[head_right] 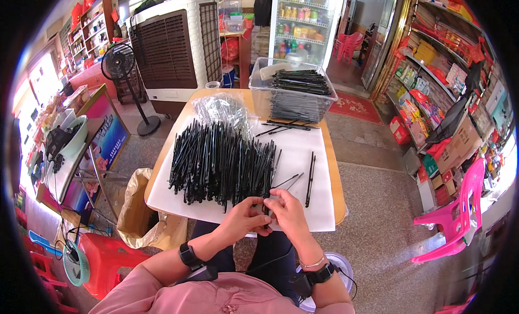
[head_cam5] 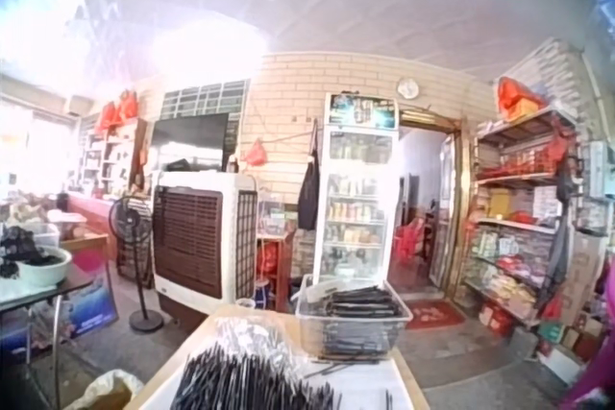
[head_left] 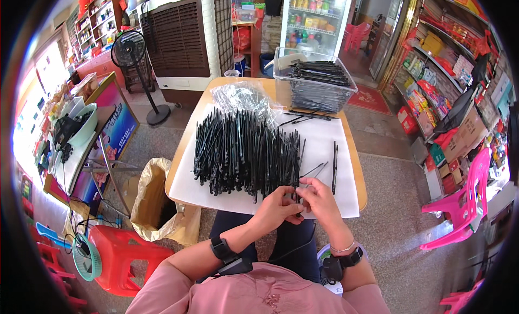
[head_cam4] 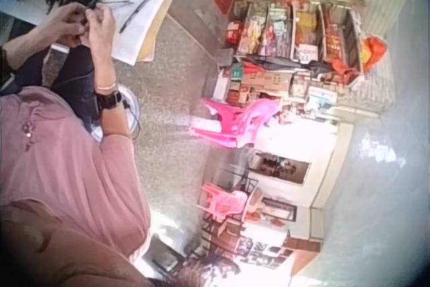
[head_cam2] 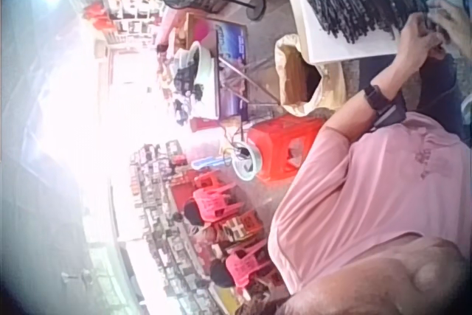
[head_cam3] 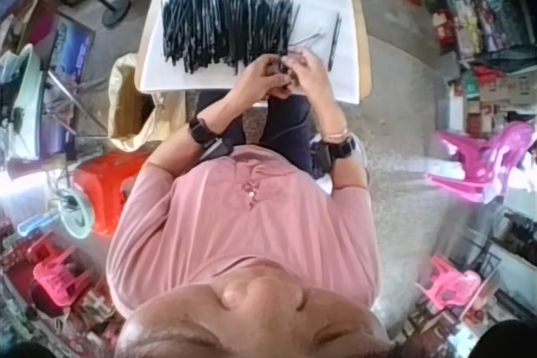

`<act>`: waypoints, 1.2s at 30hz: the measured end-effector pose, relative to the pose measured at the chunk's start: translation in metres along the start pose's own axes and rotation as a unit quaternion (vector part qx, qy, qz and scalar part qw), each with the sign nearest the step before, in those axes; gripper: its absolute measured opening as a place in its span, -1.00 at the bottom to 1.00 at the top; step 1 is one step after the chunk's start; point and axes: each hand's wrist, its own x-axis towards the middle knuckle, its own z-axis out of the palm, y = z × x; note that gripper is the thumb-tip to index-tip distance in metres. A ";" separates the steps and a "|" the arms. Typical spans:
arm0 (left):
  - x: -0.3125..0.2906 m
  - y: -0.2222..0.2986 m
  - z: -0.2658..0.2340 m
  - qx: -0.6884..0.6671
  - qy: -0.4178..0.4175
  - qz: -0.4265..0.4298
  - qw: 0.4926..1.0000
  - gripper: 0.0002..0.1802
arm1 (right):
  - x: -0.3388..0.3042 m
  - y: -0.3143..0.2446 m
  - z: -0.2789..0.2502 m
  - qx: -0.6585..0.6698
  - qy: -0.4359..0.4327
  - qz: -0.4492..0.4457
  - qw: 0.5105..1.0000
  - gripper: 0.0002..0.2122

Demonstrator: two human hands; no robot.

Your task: Sorting and assembling black plastic stems or components at a workshop table.

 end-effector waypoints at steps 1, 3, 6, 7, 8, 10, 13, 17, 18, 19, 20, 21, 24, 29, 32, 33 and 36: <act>0.000 0.000 0.000 -0.006 0.009 0.005 1.000 -0.42 | 0.001 0.002 -0.002 -0.009 0.025 0.000 1.000 -0.71; -0.003 0.001 -0.002 0.014 0.003 -0.006 1.000 -0.43 | 0.004 0.012 -0.009 -0.018 0.050 0.001 0.999 -0.71; -0.016 0.013 -0.009 0.049 -0.024 -0.034 0.998 -0.48 | 0.021 0.036 -0.021 -0.188 0.143 -0.053 0.970 -0.73; -0.022 0.018 -0.012 0.065 -0.043 -0.053 0.996 -0.51 | 0.030 0.044 -0.022 -0.215 0.156 -0.071 0.961 -0.71; -0.027 0.020 -0.019 0.066 -0.043 -0.052 0.996 -0.51 | 0.034 0.043 -0.020 -0.241 0.167 -0.088 0.952 -0.69; -0.036 0.023 -0.032 0.054 -0.075 -0.038 0.995 -0.53 | 0.042 0.034 -0.011 -0.305 0.152 -0.108 0.934 -0.69; -0.044 0.033 -0.045 0.026 -0.041 -0.004 0.999 -0.62 | 0.058 0.018 0.004 -0.363 0.112 -0.129 0.916 -0.67; -0.047 0.043 -0.063 -0.008 0.014 0.041 0.999 -0.72 | 0.071 0.000 0.002 -0.418 0.100 -0.168 0.887 -0.78; -0.047 0.045 -0.067 -0.035 0.036 0.044 0.998 -0.75 | 0.074 -0.007 0.001 -0.441 0.108 -0.159 0.877 -0.80; -0.047 0.048 -0.071 -0.035 0.033 0.050 0.998 -0.75 | 0.080 -0.014 0.002 -0.433 0.142 -0.176 0.873 -0.81; -0.046 0.049 -0.074 -0.038 0.033 0.053 0.997 -0.75 | 0.089 -0.020 0.003 -0.436 0.141 -0.177 0.871 -0.81; -0.044 0.051 -0.077 -0.059 0.033 0.054 0.996 -0.74 | 0.099 -0.027 0.006 -0.432 0.143 -0.191 0.870 -0.80; -0.039 0.060 -0.082 -0.085 0.031 0.066 0.994 -0.70 | 0.132 -0.043 0.015 -0.438 0.130 -0.203 0.866 -0.83; -0.037 0.068 -0.092 -0.083 0.059 0.081 0.991 -0.65 | 0.189 -0.054 0.032 -0.434 0.233 -0.303 0.816 -0.77; -0.041 0.073 -0.098 -0.086 0.065 0.080 0.991 -0.65 | 0.207 -0.055 0.038 -0.445 0.252 -0.338 0.790 -0.83; -0.041 0.073 -0.101 -0.084 0.069 0.079 0.991 -0.66 | 0.209 -0.053 0.038 -0.472 0.228 -0.329 0.785 -0.87; -0.043 0.071 -0.108 -0.090 0.071 0.086 0.990 -0.67 | 0.201 -0.050 0.050 -0.509 0.150 -0.277 0.801 -0.88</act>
